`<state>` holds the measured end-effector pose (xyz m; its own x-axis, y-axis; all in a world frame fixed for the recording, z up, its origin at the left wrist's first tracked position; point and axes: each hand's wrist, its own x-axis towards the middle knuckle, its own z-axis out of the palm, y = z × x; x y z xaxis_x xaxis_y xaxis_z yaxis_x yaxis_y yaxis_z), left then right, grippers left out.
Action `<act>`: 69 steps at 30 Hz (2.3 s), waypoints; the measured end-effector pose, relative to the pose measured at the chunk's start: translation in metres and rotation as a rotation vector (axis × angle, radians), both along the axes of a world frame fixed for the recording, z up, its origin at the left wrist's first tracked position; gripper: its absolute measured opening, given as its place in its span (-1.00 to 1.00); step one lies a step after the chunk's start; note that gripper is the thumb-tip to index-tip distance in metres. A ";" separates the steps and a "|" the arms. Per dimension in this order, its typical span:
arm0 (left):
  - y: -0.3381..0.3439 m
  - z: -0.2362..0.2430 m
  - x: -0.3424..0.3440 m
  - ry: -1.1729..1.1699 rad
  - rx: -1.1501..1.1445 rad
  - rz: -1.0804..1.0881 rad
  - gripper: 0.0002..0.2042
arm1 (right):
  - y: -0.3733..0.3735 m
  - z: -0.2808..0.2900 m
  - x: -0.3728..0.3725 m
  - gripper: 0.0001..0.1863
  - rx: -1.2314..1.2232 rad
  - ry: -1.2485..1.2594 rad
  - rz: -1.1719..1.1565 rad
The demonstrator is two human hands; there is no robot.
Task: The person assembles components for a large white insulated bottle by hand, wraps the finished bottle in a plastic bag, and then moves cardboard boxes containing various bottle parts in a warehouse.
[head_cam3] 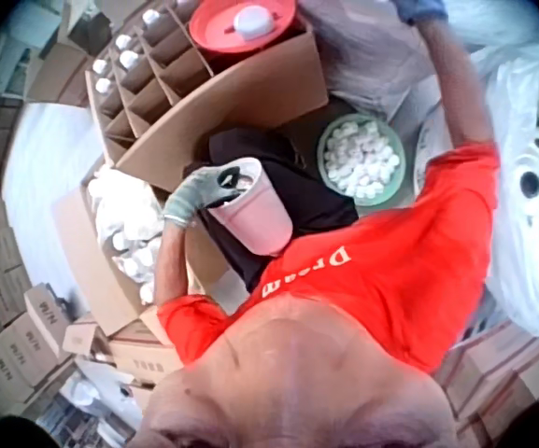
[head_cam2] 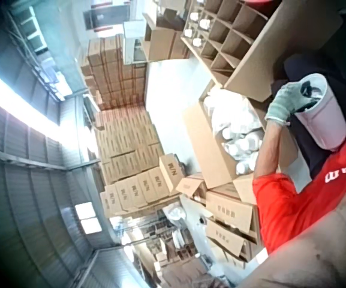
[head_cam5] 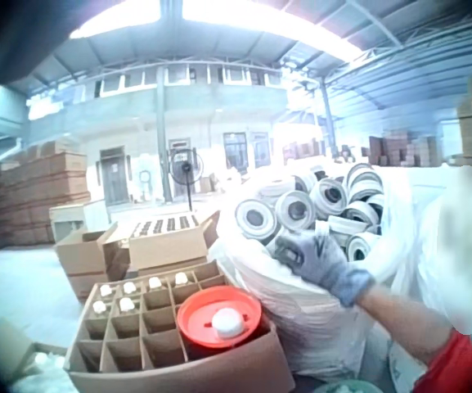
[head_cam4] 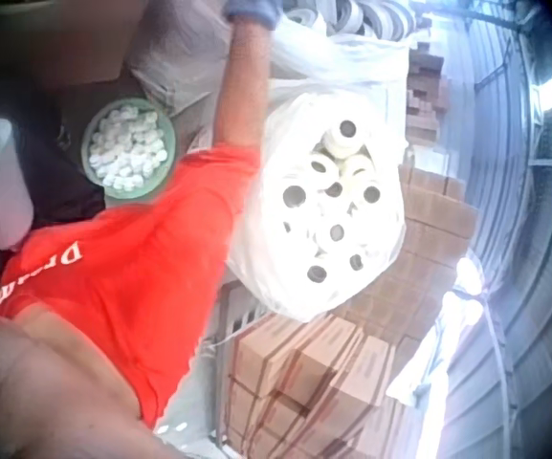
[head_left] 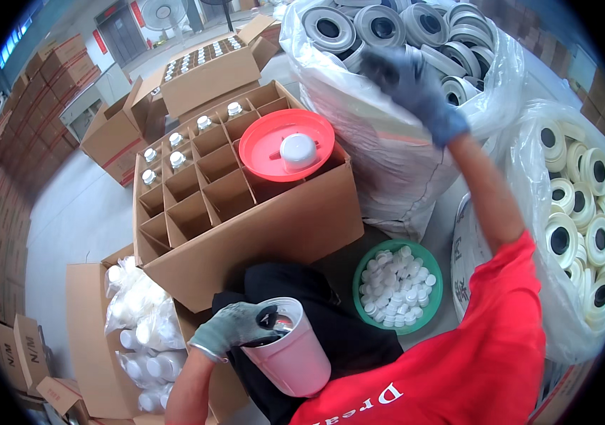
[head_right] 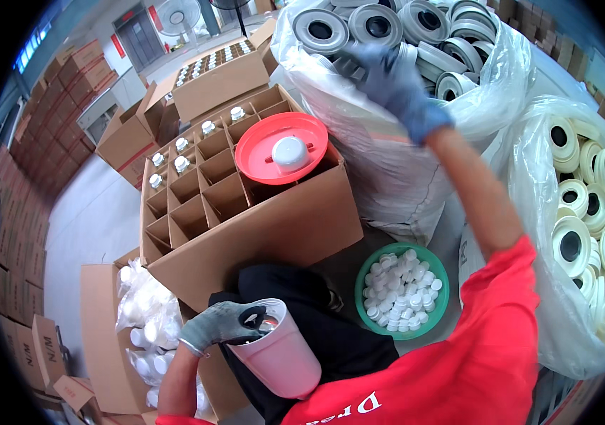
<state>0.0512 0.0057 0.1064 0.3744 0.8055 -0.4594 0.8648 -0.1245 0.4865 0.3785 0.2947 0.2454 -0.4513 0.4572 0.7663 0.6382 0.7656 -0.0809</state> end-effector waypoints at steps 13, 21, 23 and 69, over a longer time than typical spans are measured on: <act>0.002 0.018 0.000 -0.491 0.674 0.419 -0.61 | 0.013 0.026 0.033 -0.46 0.561 -0.099 -0.363; 0.049 0.048 0.038 -1.987 -0.160 0.525 -0.31 | -0.139 -0.073 -0.099 -0.55 0.125 -0.300 0.629; 0.030 0.044 0.028 -2.026 -0.122 0.573 -0.40 | -0.142 -0.074 -0.105 -0.35 -0.197 -0.212 0.801; -0.032 -0.012 0.011 -0.695 1.087 0.842 -0.39 | -0.181 -0.122 -0.191 -0.45 -0.832 0.295 1.059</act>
<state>0.0619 -0.0260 0.0945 -0.4611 0.7059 0.5376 0.5127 -0.2826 0.8107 0.1874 0.1135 0.1235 -0.7380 0.3668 0.5664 -0.3342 0.5305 -0.7790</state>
